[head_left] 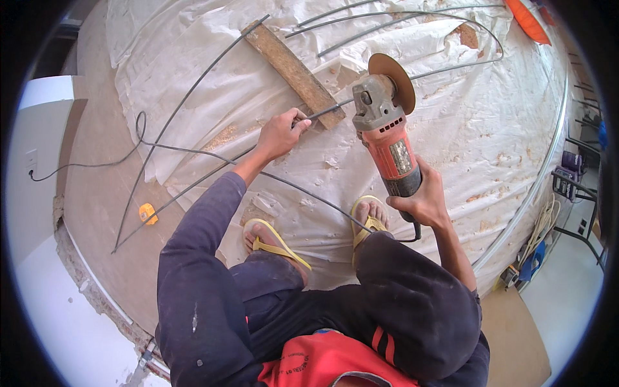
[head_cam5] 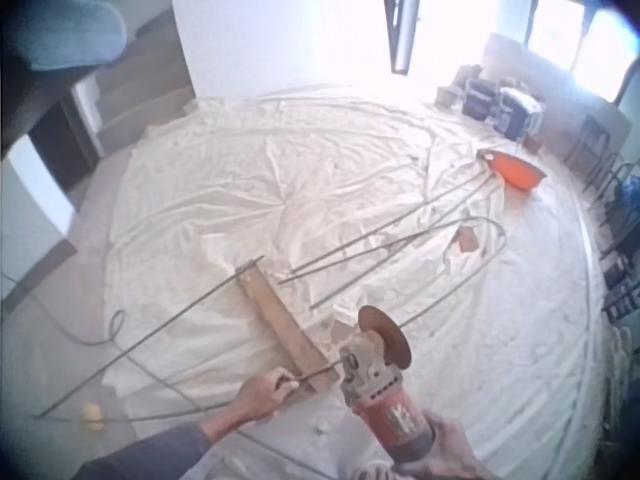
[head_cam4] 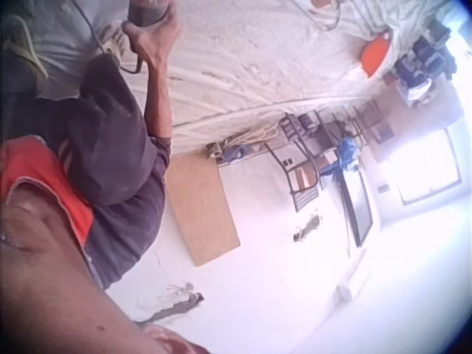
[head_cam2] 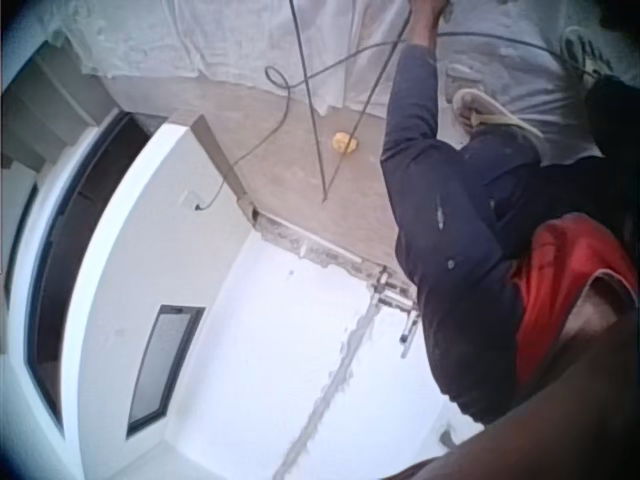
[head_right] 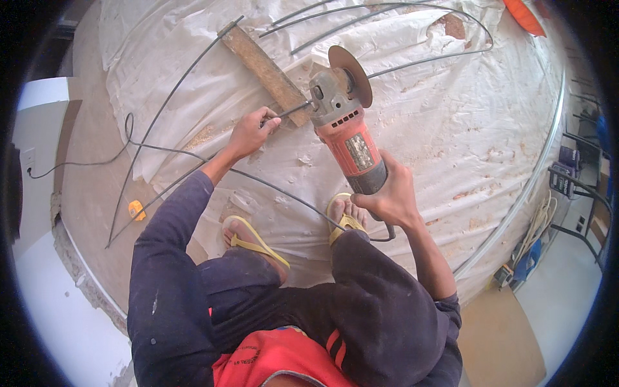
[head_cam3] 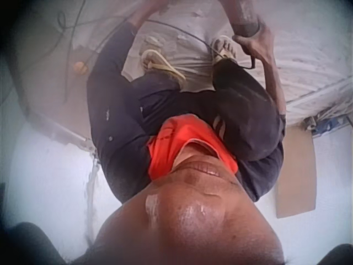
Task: The person sits on the floor and uses an angle grinder to cut several metal rods placed on a protective sheet. After cutting, the person stands up, unplugs the tool, and gathers the cut metal pieces.
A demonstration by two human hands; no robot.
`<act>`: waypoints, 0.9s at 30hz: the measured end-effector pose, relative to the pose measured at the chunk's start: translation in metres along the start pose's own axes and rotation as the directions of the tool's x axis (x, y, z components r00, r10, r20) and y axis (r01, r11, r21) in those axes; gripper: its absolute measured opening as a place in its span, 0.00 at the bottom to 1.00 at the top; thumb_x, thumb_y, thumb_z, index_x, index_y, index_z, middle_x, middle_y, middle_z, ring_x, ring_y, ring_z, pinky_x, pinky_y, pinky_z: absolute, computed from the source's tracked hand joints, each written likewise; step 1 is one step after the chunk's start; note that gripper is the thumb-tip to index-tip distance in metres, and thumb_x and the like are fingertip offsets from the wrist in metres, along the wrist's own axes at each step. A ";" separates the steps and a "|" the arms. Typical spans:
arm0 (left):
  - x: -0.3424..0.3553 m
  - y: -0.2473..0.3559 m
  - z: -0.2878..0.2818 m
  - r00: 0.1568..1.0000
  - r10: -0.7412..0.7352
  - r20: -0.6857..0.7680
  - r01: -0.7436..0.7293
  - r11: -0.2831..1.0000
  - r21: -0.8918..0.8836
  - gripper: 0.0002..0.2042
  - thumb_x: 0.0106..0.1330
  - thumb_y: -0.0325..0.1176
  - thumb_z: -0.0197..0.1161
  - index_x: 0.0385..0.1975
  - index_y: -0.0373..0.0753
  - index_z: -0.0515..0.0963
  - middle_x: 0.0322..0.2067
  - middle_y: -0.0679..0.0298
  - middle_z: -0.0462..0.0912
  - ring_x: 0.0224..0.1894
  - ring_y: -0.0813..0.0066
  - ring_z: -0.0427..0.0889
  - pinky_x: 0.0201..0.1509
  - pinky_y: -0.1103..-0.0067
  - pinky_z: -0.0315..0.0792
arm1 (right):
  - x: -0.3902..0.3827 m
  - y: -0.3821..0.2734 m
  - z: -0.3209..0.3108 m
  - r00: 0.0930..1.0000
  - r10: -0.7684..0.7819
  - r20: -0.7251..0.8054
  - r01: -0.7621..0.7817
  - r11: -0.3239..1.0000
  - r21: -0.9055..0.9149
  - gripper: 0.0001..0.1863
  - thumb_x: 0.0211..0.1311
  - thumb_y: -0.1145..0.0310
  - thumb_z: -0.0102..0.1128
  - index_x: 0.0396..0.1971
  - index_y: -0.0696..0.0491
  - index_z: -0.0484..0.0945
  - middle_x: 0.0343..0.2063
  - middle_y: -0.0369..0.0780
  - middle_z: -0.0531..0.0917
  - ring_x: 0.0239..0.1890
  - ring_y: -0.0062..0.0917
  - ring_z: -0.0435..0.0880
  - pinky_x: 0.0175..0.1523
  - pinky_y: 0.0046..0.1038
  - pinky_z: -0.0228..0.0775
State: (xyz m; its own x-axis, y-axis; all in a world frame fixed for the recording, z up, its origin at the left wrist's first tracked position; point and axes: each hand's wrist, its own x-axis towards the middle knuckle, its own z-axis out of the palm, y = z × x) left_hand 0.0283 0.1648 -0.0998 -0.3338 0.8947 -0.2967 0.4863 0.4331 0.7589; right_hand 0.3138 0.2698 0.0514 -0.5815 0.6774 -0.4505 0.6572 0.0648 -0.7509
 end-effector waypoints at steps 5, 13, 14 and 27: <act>-0.005 0.003 0.005 0.999 -0.020 -0.039 0.020 1.000 -0.012 0.13 0.66 0.41 0.60 0.34 0.35 0.78 0.22 0.62 0.79 0.26 0.73 0.78 0.33 0.76 0.70 | 0.005 0.011 0.000 1.000 0.002 0.015 -0.001 0.999 -0.038 0.31 0.27 0.67 0.71 0.40 0.62 0.76 0.29 0.41 0.82 0.31 0.24 0.80 0.44 0.28 0.73; -0.007 -0.002 0.007 0.990 0.068 -0.127 -0.066 0.998 0.020 0.16 0.66 0.44 0.59 0.34 0.36 0.80 0.28 0.54 0.83 0.30 0.60 0.82 0.35 0.70 0.71 | 0.011 0.028 0.040 0.996 -0.066 -0.067 0.064 0.997 -0.032 0.34 0.29 0.66 0.68 0.45 0.61 0.75 0.30 0.49 0.83 0.33 0.35 0.84 0.44 0.32 0.75; -0.009 0.004 0.009 0.992 0.018 -0.124 -0.007 0.996 0.091 0.16 0.67 0.45 0.58 0.34 0.36 0.80 0.27 0.53 0.83 0.30 0.58 0.82 0.35 0.69 0.71 | 0.009 0.029 0.044 0.993 -0.074 -0.087 0.070 0.996 -0.051 0.35 0.29 0.66 0.68 0.47 0.62 0.75 0.31 0.51 0.83 0.34 0.38 0.85 0.44 0.34 0.75; -0.029 -0.004 0.011 0.984 0.049 -0.170 0.006 0.952 0.305 0.19 0.69 0.49 0.53 0.34 0.38 0.81 0.25 0.48 0.80 0.29 0.48 0.80 0.32 0.64 0.70 | 0.028 0.040 0.086 0.968 -0.171 -0.185 0.167 0.985 -0.036 0.36 0.31 0.64 0.68 0.48 0.60 0.72 0.26 0.54 0.81 0.31 0.49 0.82 0.39 0.41 0.74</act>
State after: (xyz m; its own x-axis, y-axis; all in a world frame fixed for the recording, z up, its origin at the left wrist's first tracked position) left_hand 0.0448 0.1386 -0.1010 -0.4424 0.8831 -0.1561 0.7077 0.4507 0.5441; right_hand 0.2830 0.2279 -0.0330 -0.5866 0.7799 -0.2184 0.5676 0.2035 -0.7977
